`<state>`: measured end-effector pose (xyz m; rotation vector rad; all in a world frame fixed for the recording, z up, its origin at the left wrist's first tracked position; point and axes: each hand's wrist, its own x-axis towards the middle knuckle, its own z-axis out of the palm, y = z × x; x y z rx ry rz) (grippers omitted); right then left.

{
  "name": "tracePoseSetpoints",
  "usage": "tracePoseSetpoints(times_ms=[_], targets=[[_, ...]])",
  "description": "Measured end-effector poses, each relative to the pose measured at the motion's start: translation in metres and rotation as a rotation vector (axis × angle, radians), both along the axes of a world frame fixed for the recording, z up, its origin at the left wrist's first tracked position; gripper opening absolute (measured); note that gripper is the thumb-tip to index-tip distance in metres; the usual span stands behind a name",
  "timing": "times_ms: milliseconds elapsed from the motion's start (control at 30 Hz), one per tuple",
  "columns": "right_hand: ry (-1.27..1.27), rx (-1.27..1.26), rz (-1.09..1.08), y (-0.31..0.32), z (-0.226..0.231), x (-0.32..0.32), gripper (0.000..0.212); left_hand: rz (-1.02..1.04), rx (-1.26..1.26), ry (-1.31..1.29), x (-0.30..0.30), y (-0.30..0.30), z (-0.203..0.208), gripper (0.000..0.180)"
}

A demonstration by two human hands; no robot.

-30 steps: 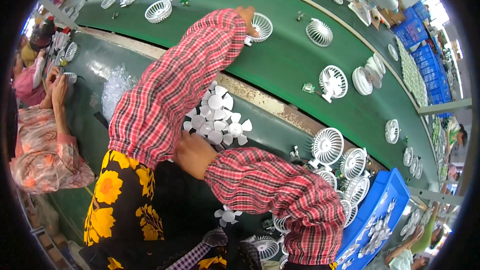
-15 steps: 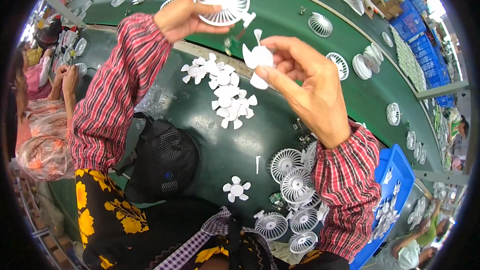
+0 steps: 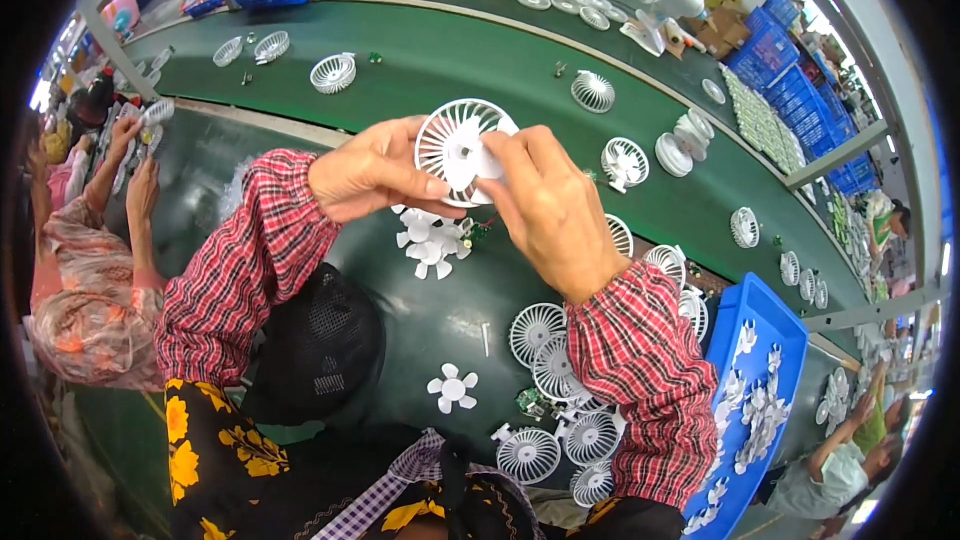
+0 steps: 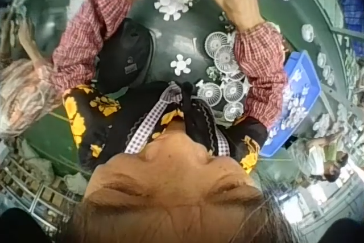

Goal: The person assembles small electric fans by transferring fan blades from a tray to the table, taking fan covers from a conveyor belt, and pressing the fan blades into the covers by hand.

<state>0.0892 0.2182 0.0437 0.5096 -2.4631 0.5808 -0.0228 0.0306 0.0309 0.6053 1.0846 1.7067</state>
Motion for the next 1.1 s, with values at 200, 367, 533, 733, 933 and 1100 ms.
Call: tracePoseSetpoints(times_ms=[200,367,533,733,933,1100], targets=[[0.006,0.06,-0.02,-0.005,0.004,0.006,0.032,0.026,-0.053,0.068,0.008,0.003,0.001,0.056],[0.104,0.186,-0.056,-0.003,-0.007,-0.002,0.029,0.084,-0.065,0.179,0.014,0.017,0.0,0.042],[0.208,0.123,-0.096,-0.006,0.002,-0.02,0.029,0.461,-0.131,0.565,0.008,0.036,0.009,0.032],[0.212,0.051,-0.06,0.0,-0.006,-0.027,0.04,0.628,-0.111,0.828,-0.005,0.044,-0.005,0.038],[0.231,-0.12,-0.173,0.014,0.001,-0.008,0.057,0.552,-0.092,0.755,0.007,0.03,-0.008,0.04],[-0.246,-0.499,0.081,0.03,-0.018,-0.025,0.051,0.406,-0.064,0.727,0.016,0.032,-0.01,0.032]])
